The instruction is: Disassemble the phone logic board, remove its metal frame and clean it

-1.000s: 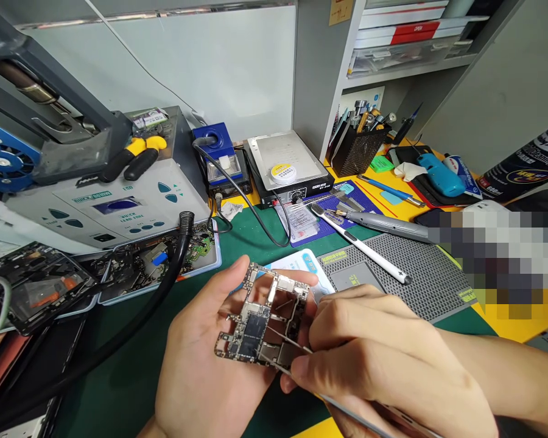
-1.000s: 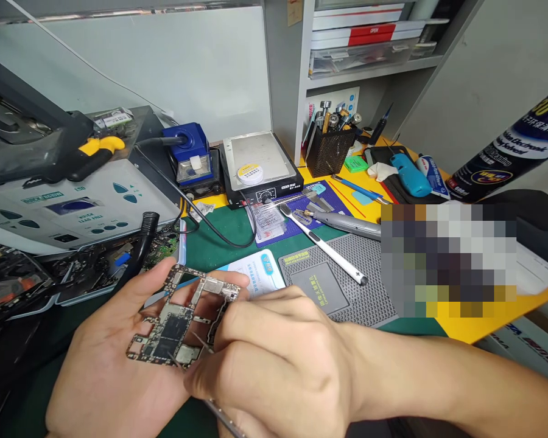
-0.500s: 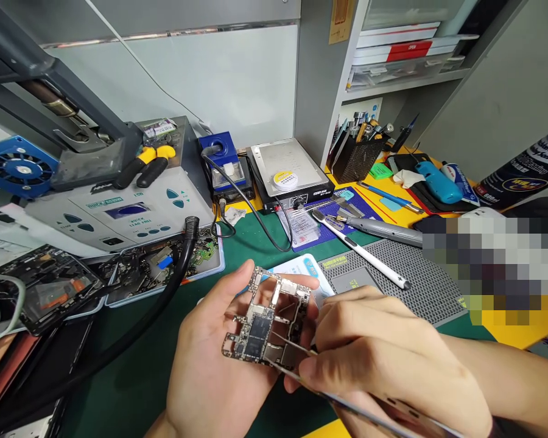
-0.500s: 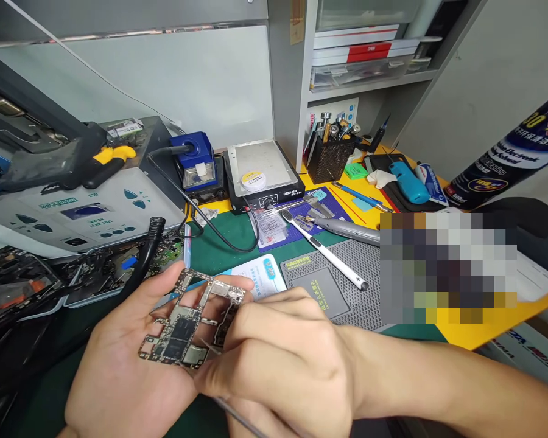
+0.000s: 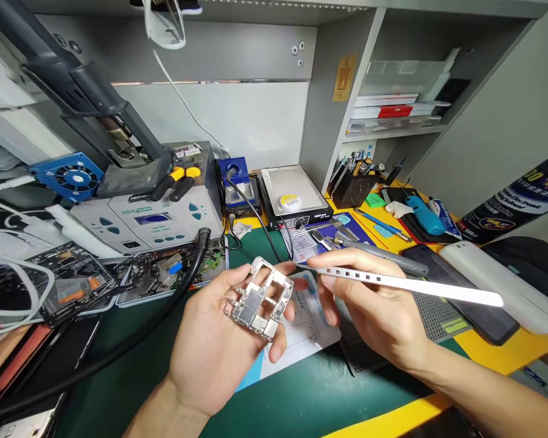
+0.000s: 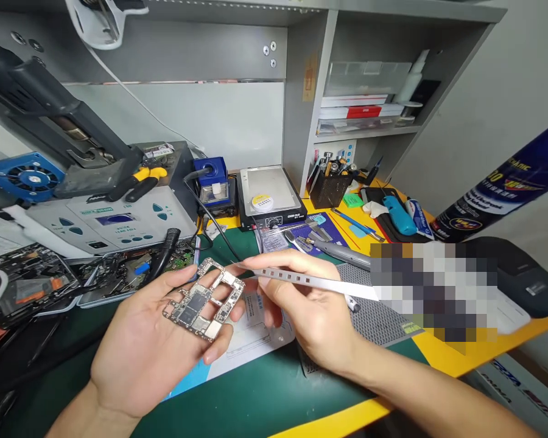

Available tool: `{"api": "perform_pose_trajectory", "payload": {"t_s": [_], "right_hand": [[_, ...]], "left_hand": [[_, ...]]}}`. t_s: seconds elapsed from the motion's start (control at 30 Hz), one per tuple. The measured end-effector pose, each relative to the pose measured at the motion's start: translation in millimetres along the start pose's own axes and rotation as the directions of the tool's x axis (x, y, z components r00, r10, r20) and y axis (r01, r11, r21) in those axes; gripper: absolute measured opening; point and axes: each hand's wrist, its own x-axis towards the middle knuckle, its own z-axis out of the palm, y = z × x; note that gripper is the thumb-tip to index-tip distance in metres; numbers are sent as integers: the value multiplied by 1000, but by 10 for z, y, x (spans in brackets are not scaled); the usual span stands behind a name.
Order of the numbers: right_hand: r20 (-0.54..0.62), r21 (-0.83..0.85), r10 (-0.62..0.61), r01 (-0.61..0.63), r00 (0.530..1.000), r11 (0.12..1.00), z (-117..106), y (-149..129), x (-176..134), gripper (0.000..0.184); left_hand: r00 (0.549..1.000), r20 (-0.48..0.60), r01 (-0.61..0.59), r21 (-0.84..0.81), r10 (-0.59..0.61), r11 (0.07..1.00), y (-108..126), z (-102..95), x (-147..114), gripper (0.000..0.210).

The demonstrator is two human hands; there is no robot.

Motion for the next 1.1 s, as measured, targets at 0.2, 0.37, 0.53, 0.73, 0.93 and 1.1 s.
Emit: {"api": "perform_pose_trajectory", "payload": {"t_s": [0.2,0.37,0.53,0.73,0.93,1.1], "right_hand": [[1,57,137,-137,991,989,-23,-18,20,18],[41,81,164,-167,986,983,-6,-21,4,23],[-11,-176,3,-5,1000,984,37,-67,-80,10],[129,-451,-276,304,952,839,184,-117,-190,18],[182,-477,-369,410,911,778,235,-42,-192,24],[192,-516,-410,447,892,731,274,-65,-155,24]], "left_hand": [[992,-119,27,-8,-28,1000,62,-8,14,55],[990,-142,10,-12,-11,1000,94,-25,19,51],[989,-145,-23,-21,20,1000,98,-12,-17,57],[985,-170,-32,-72,19,997,83,2,-26,65],[966,-253,9,-152,-48,988,102,59,-22,59],[960,-280,-21,-59,4,998,76,66,-29,65]]}}
